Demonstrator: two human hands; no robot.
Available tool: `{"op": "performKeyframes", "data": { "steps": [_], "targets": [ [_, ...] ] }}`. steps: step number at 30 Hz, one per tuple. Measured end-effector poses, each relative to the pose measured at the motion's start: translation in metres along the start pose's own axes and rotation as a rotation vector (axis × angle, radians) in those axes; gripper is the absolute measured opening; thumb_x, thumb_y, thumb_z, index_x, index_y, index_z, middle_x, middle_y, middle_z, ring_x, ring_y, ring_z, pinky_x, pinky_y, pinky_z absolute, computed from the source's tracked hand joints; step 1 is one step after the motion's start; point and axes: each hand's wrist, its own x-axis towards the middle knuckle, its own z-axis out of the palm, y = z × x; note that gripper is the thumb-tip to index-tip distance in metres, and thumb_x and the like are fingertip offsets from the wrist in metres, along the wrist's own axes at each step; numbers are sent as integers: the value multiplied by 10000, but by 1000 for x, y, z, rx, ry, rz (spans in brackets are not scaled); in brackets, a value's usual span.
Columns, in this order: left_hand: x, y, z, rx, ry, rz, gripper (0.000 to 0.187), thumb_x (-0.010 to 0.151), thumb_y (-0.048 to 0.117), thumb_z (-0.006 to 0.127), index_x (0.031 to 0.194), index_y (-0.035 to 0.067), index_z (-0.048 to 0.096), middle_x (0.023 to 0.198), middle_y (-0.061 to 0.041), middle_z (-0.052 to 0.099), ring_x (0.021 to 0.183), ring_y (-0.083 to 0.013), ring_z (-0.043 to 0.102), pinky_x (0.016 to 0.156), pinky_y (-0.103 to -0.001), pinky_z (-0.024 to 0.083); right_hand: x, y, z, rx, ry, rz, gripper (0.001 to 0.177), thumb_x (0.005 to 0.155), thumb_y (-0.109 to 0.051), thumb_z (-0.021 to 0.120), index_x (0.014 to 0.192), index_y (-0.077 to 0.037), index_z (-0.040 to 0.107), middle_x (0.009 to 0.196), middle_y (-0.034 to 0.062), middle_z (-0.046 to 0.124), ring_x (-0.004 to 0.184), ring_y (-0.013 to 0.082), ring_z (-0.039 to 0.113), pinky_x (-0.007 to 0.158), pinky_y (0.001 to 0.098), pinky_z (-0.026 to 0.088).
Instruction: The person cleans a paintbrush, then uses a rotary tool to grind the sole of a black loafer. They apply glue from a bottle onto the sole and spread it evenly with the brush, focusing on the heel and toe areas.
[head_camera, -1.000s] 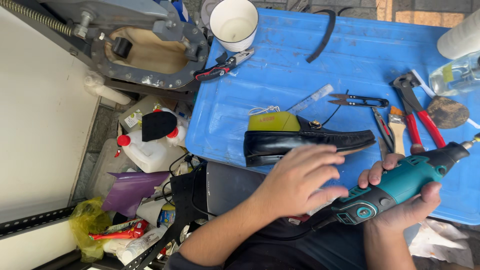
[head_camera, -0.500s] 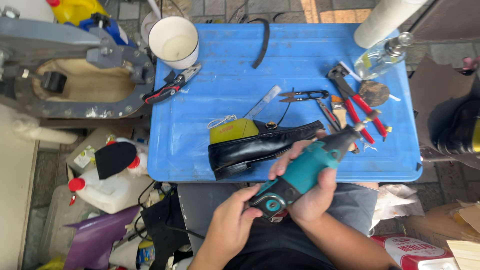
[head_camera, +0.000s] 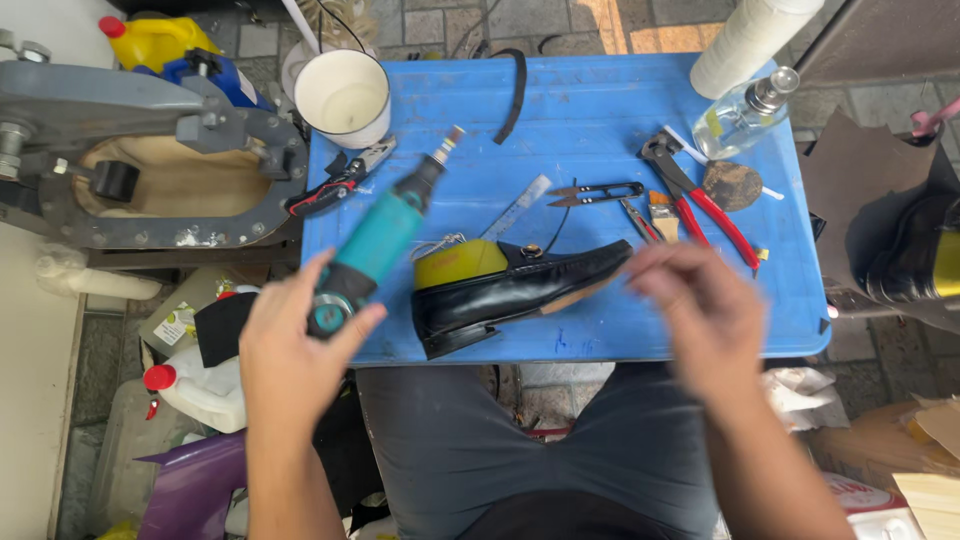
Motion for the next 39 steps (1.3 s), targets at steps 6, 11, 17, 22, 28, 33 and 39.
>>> {"op": "performKeyframes", "data": {
  "steps": [6,11,17,22,28,33,39],
  "targets": [
    [47,-35,48,100,3,115,721,726,359,911,1334,56,669,1049,-129,708,959,-333,623,835,-440,514,101,57,-138,-227,287,-196,145,1108,41,635,1231,67,564,1088,113,669,882,134,660,810,241,547],
    [56,-49,74,180,-28,69,728,698,376,910,1323,81,684,1107,-112,713,1010,-327,626,854,-447,515,188,95,-195,-565,137,-451,407,1016,68,714,1362,154,517,1239,216,635,1120,292,655,945,337,573],
    [61,-54,76,157,-31,66,713,742,312,887,1367,60,655,1302,-124,656,1180,-352,589,983,-477,459,261,111,-184,-665,-9,-164,327,973,-86,869,1193,67,681,1155,156,725,983,254,708,848,349,564],
    [48,-46,69,54,-11,53,660,787,236,872,1375,47,639,1355,-143,628,1240,-366,576,1060,-468,452,284,122,-170,-327,-169,-141,276,1010,-81,762,1250,16,666,1196,112,703,1089,200,706,968,315,573],
    [41,-11,46,-62,68,66,548,789,148,875,1289,37,679,1323,-111,642,1197,-338,611,1045,-420,476,282,117,-152,-375,-134,-91,288,1060,-107,750,1279,39,634,1218,138,699,1112,222,702,977,331,570],
    [2,32,-3,-250,107,117,456,820,93,871,1236,34,694,1226,-53,667,1098,-278,654,981,-369,512,257,84,-124,-329,-132,-141,319,1095,-115,757,1316,51,598,1256,147,696,1162,230,702,1023,335,575],
    [-9,44,-24,-287,67,98,408,857,96,844,1228,38,684,1194,-54,674,1052,-248,663,932,-347,519,226,48,-48,-272,-193,-267,361,1137,-123,766,1361,67,556,1302,159,693,1222,241,703,1077,341,582]
  ]
}}
